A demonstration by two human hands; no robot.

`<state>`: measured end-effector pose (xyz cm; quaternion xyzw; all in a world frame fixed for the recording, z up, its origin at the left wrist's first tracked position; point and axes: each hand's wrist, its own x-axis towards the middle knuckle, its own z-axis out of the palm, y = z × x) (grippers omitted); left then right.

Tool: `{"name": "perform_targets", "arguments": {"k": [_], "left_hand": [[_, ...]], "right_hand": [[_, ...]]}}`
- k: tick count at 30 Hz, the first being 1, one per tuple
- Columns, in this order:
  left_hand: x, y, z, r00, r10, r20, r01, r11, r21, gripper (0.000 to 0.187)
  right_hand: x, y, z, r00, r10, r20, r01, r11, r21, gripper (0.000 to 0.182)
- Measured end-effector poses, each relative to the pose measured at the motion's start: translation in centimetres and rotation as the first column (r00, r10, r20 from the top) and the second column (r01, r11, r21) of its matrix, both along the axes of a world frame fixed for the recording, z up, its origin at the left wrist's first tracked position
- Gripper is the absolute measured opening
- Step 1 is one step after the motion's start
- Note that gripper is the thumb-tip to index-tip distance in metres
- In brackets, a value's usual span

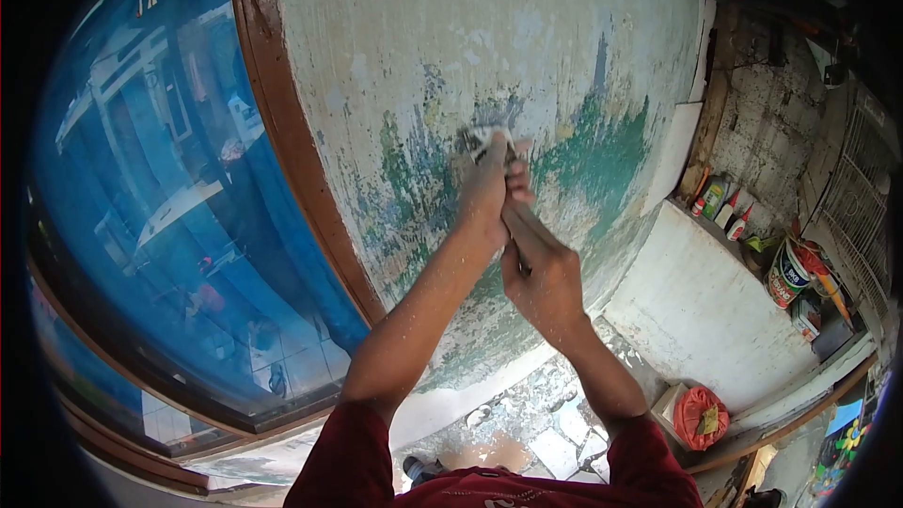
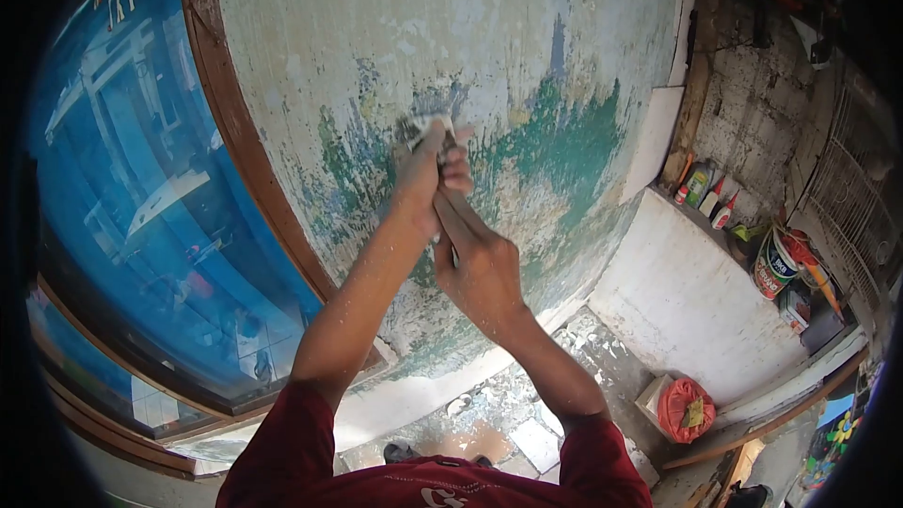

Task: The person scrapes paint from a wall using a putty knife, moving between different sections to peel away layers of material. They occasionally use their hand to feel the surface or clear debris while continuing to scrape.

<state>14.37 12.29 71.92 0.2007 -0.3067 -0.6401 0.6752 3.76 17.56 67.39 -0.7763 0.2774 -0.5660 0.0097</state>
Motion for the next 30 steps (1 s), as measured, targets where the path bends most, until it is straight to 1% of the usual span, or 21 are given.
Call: {"name": "perform_targets", "arguments": {"k": [1,4,5,7,8,9,12,13,16,17,19,20,22,23,26,27,28,30], "left_hand": [[-0.1,0.0,-0.4,0.999,0.005,0.033,-0.006,0.999,0.033,0.050],[0.1,-0.8,1.0,0.997,0.014,0.082,-0.017,0.999,0.032,0.048],[-0.2,-0.9,1.7,0.999,-0.006,0.035,0.005,1.000,0.023,0.046],[-0.5,-0.8,1.8,0.999,0.032,0.032,-0.033,0.999,0.020,0.046],[-0.6,-0.8,1.9,0.998,0.053,0.028,-0.054,0.998,0.012,0.045],[-0.8,-0.4,1.5,0.995,0.081,0.062,-0.084,0.996,0.041,0.045],[-0.2,-0.2,0.2,0.999,0.041,0.034,-0.043,0.997,0.061,0.044],[0.0,-0.5,0.6,0.995,0.056,0.086,-0.060,0.997,0.040,0.043],[0.6,-1.2,3.3,0.983,0.077,0.165,-0.071,0.997,-0.043,0.044],[0.4,-0.9,3.8,0.986,0.075,0.148,-0.070,0.997,-0.041,0.043],[0.3,0.0,2.5,0.992,0.036,0.120,-0.039,0.999,0.030,0.043],[0.5,0.2,2.0,0.994,0.017,0.109,-0.025,0.998,0.066,0.043],[0.7,-0.1,1.7,0.993,0.017,0.118,-0.024,0.998,0.054,0.043],[0.7,-0.1,1.5,0.993,0.014,0.119,-0.020,0.998,0.052,0.043],[0.7,-1.1,4.8,0.990,0.052,0.132,-0.047,0.998,-0.040,0.044],[0.7,-1.6,5.0,0.994,0.022,0.105,-0.017,0.999,-0.051,0.044],[0.6,-1.3,4.5,0.994,0.021,0.107,-0.019,1.000,-0.014,0.045],[0.4,-0.4,2.5,0.993,0.017,0.120,-0.025,0.998,0.063,0.045]], "right_hand": [[0.1,0.1,-0.4,1.000,0.017,0.022,-0.018,0.998,0.059,0.040],[0.6,-0.6,0.3,0.999,-0.008,0.046,0.006,0.999,0.037,0.040],[0.4,-0.7,0.7,0.999,0.009,0.040,-0.011,0.999,0.039,0.040],[-0.3,-1.0,1.7,0.999,0.035,0.032,-0.036,0.999,0.039,0.041],[-0.5,-1.0,1.2,0.999,0.027,0.024,-0.028,0.999,0.030,0.041],[-0.5,-0.9,0.3,1.000,0.019,0.022,-0.020,1.000,0.021,0.041],[0.2,-0.7,-0.2,0.999,-0.004,0.035,0.005,1.000,-0.015,0.042],[0.6,-0.6,-0.2,0.999,-0.010,0.037,0.011,1.000,-0.020,0.043],[1.6,-1.6,1.6,0.997,-0.017,0.074,0.019,0.999,-0.026,0.044],[1.5,-1.3,1.6,0.998,-0.017,0.067,0.020,0.999,-0.043,0.043],[1.3,-0.7,1.5,0.998,-0.011,0.056,0.016,0.996,-0.093,0.043],[1.3,-0.6,1.0,0.999,-0.018,0.040,0.022,0.996,-0.081,0.043],[1.4,-0.4,-0.1,1.000,-0.031,0.001,0.031,0.998,-0.048,0.042],[1.5,-0.5,0.2,0.999,-0.035,0.014,0.036,0.997,-0.061,0.042],[1.6,-1.0,2.8,0.999,-0.041,0.031,0.044,0.995,-0.092,0.043],[1.5,-1.1,3.1,0.999,-0.038,0.028,0.041,0.995,-0.094,0.043],[1.3,-1.2,3.4,0.999,-0.034,0.024,0.036,0.994,-0.101,0.043],[0.8,-0.6,1.4,0.999,-0.036,-0.020,0.035,0.997,-0.062,0.043]]}}
